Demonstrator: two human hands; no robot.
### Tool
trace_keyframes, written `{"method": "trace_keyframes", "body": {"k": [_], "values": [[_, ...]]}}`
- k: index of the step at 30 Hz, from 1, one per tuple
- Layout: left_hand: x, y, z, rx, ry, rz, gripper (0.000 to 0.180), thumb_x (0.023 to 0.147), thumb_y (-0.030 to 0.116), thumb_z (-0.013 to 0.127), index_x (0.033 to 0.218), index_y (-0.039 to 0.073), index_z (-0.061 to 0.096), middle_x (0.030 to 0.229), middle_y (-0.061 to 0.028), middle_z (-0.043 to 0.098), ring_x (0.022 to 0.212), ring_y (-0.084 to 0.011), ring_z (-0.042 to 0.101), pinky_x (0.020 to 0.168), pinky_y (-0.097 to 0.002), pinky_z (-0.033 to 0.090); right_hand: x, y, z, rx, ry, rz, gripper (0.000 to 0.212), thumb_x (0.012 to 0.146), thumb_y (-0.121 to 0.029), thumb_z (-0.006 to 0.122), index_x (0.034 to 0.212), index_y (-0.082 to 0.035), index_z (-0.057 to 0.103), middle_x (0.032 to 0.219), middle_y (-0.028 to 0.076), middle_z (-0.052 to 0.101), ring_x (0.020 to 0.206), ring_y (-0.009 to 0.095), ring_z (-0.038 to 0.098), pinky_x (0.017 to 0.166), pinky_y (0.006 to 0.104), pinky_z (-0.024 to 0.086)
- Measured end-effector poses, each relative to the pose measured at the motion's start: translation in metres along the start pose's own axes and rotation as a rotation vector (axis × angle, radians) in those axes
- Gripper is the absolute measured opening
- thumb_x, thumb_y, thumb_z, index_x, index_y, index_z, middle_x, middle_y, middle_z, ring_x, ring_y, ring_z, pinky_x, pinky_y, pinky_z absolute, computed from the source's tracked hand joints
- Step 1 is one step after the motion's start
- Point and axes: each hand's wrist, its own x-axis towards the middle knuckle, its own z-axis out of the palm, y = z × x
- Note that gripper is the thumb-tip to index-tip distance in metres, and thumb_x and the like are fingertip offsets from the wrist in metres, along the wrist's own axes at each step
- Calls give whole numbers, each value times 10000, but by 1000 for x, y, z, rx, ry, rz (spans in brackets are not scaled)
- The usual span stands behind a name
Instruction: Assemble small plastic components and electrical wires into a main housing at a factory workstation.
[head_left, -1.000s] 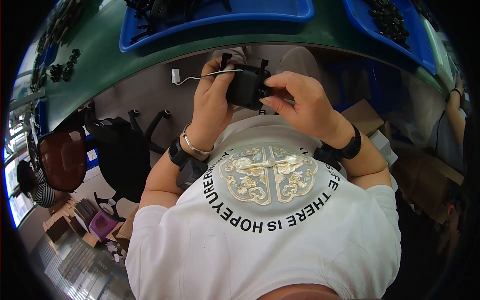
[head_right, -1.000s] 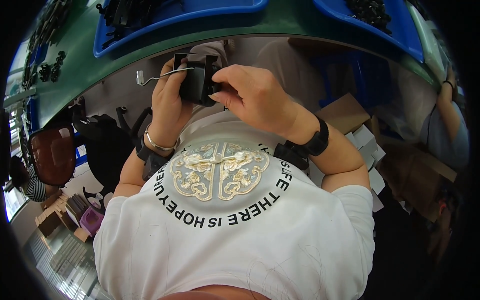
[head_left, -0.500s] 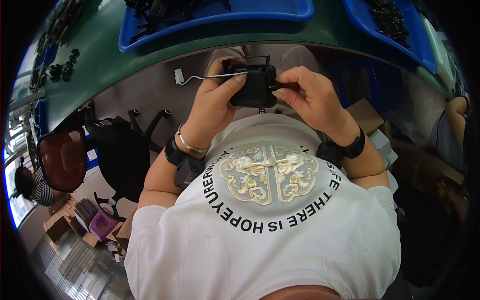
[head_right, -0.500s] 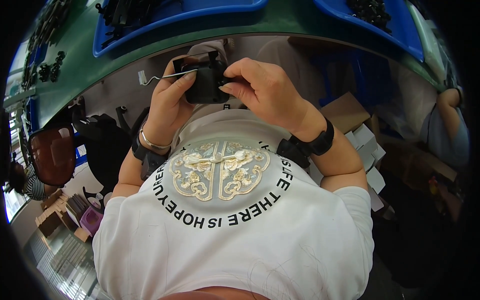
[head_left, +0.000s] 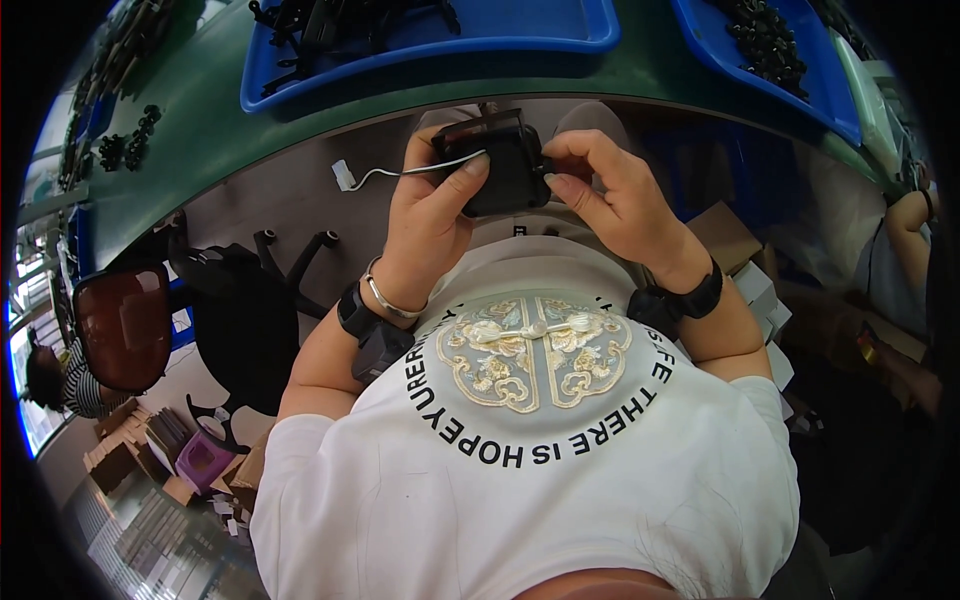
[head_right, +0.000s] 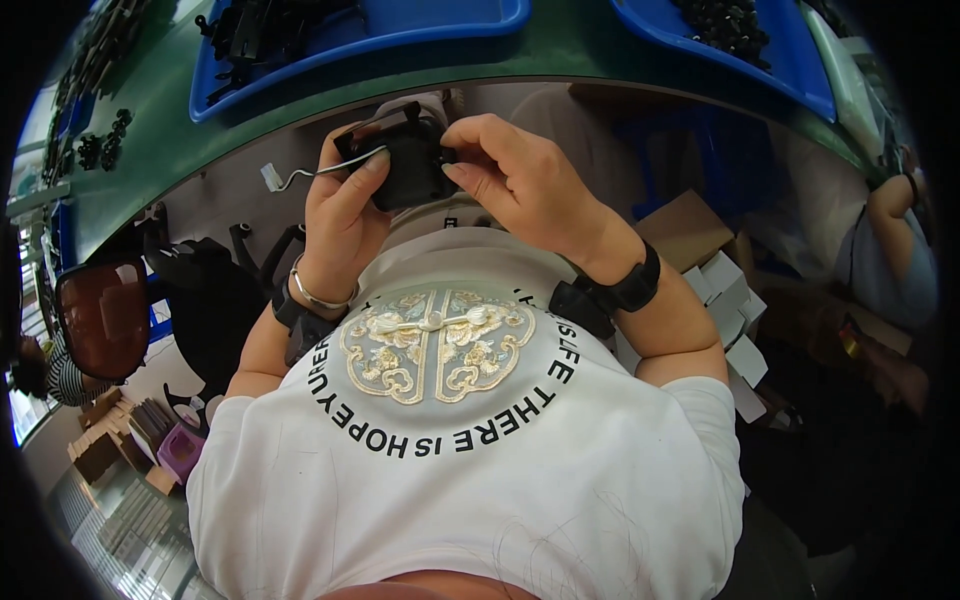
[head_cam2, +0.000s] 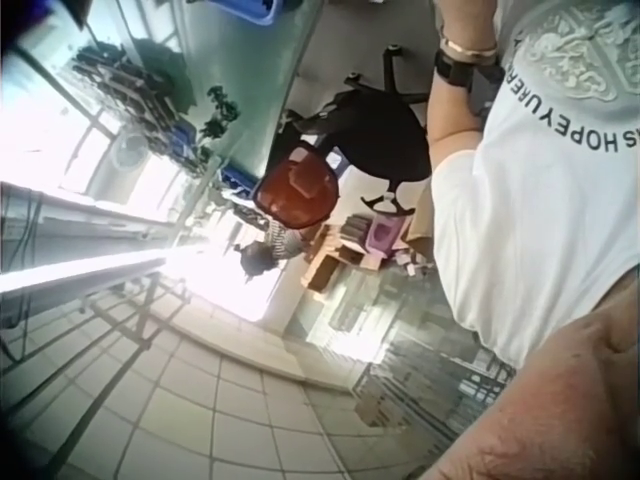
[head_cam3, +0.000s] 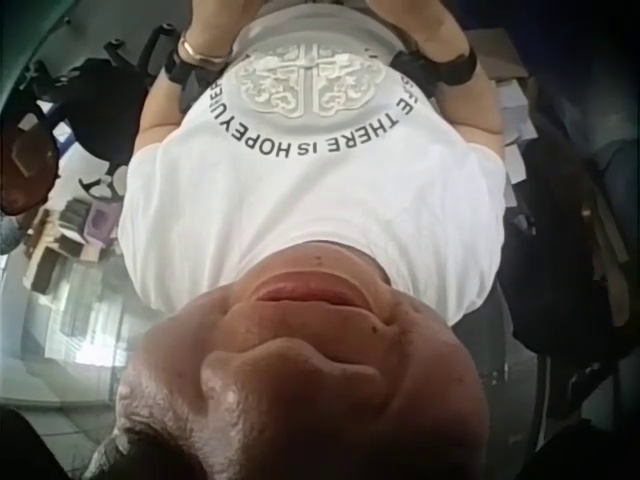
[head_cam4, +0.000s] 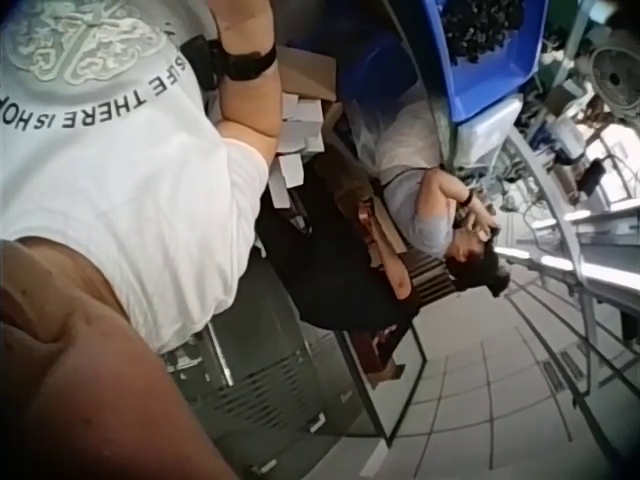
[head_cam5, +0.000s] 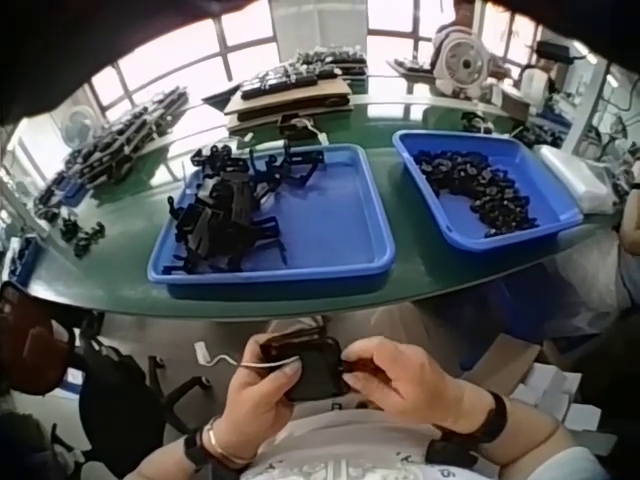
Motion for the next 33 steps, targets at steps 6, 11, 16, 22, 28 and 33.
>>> {"method": "trace_keyframes", "body": {"k": [6,11,16,22,28,33], "values": [[0,-2,-2,35,-20,41,274,872,32,556,1112,78,431,1077,-63,536,1002,-153,538,864,-295,465,3,15,-14,-247,-175,13,255,894,-243,576,822,1,569,618,36,516,578,110,507,537,220,408],[1,-2,-4,-2,-3,53,283,873,30,553,1122,81,426,1075,-63,534,995,-150,539,865,-292,460,3,15,10,-144,64,-177,337,912,-325,534,829,1,555,595,47,490,551,122,484,522,241,405],[0,-1,-3,27,-31,74,300,875,31,549,1138,81,412,1070,-61,533,996,-146,539,865,-289,460,6,15,-4,-332,-213,-6,359,923,-360,501,832,-15,534,607,34,488,563,111,451,522,245,388],[-1,-1,0,11,-28,71,310,880,33,545,1151,81,403,1058,-45,525,995,-126,518,866,-258,431,4,9,4,-179,-65,-20,376,926,-347,502,750,-15,519,632,16,479,582,91,414,512,240,351],[0,-6,-3,153,-99,131,365,882,53,555,1205,79,387,1061,-23,501,975,-99,487,849,-217,394,5,20,8,-3,-65,26,405,938,-312,490,674,-5,505,585,7,423,541,87,369,476,246,313],[6,-4,-4,260,-127,-22,417,877,81,575,1243,64,375,1063,-25,494,972,-103,488,826,-219,419,5,17,5,-79,34,-21,424,944,-296,482,642,-1,511,551,13,382,529,80,345,471,245,300]]}}
